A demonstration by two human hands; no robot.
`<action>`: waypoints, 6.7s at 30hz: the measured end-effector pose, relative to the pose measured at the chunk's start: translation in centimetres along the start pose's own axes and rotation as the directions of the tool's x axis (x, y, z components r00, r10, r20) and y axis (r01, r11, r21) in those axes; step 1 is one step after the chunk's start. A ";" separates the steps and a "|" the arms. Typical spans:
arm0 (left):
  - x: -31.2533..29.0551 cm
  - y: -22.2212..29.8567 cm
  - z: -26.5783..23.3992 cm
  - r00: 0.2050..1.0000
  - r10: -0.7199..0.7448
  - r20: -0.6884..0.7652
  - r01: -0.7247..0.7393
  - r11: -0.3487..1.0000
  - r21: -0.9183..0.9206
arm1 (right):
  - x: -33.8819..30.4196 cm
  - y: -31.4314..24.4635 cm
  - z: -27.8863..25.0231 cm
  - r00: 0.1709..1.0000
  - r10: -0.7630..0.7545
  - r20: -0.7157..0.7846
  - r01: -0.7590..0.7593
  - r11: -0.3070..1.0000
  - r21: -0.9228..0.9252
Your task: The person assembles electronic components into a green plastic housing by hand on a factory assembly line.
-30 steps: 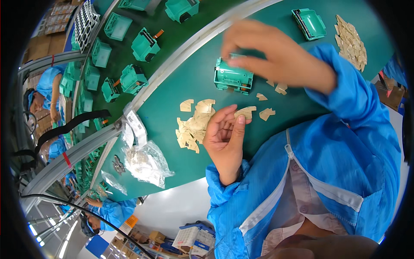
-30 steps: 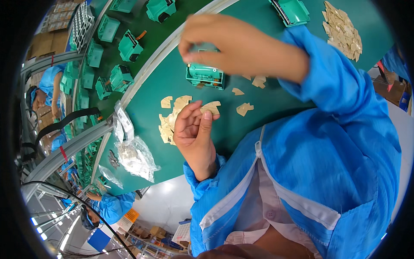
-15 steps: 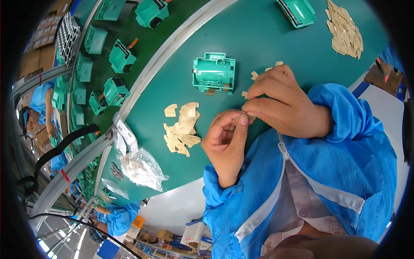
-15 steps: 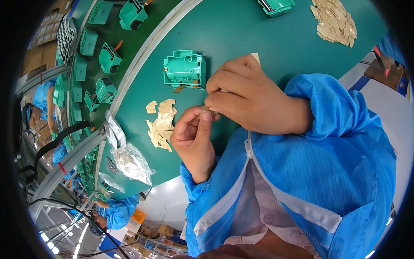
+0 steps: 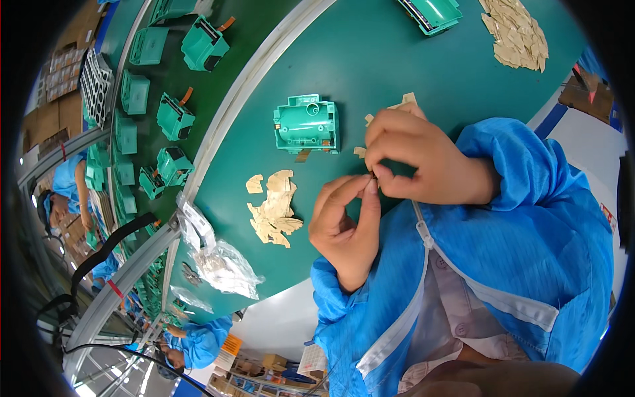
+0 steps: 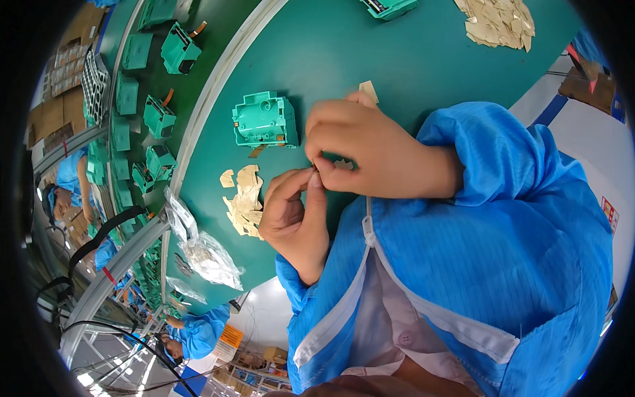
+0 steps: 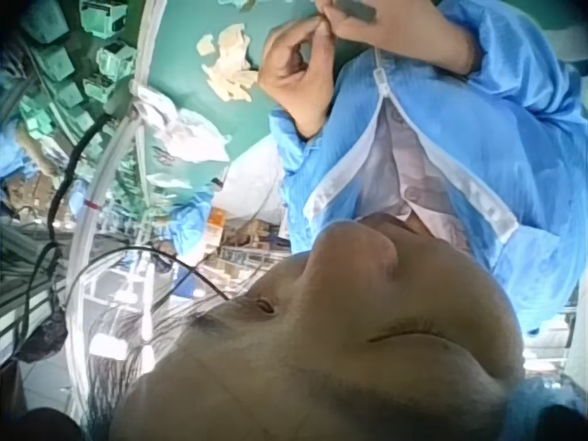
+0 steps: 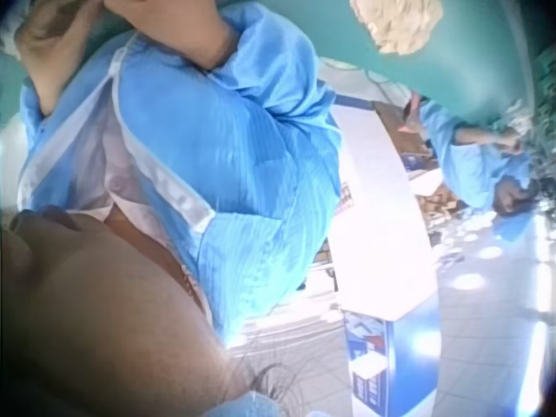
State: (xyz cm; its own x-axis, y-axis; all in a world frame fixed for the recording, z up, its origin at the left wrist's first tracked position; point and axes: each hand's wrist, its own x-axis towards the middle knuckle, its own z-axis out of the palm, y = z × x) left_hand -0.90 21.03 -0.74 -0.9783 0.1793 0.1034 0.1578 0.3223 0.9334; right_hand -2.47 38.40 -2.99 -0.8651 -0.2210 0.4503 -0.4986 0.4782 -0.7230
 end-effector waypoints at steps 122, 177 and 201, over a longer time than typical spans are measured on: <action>12.6 -1.4 -0.8 0.958 -0.206 0.201 0.099 0.891 0.443 | 0.4 3.7 -5.9 0.890 0.435 0.138 -0.399 0.596 0.697; 2.6 3.5 2.6 0.912 -0.404 0.067 0.402 0.853 -0.332 | 1.3 0.3 -6.0 0.746 0.546 0.381 -0.637 0.419 0.648; 2.5 2.8 3.5 0.843 -0.537 0.013 0.495 0.766 -0.411 | 1.6 1.4 -6.5 0.720 0.503 0.478 -0.692 0.468 0.549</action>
State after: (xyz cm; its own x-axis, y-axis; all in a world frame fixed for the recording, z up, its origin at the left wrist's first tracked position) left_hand -2.42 25.59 0.94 -0.9080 -0.0098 -0.4189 -0.4180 -0.0463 0.9072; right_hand -4.23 44.24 0.11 -0.9000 -0.3253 -0.2900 0.3348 -0.0900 -0.9380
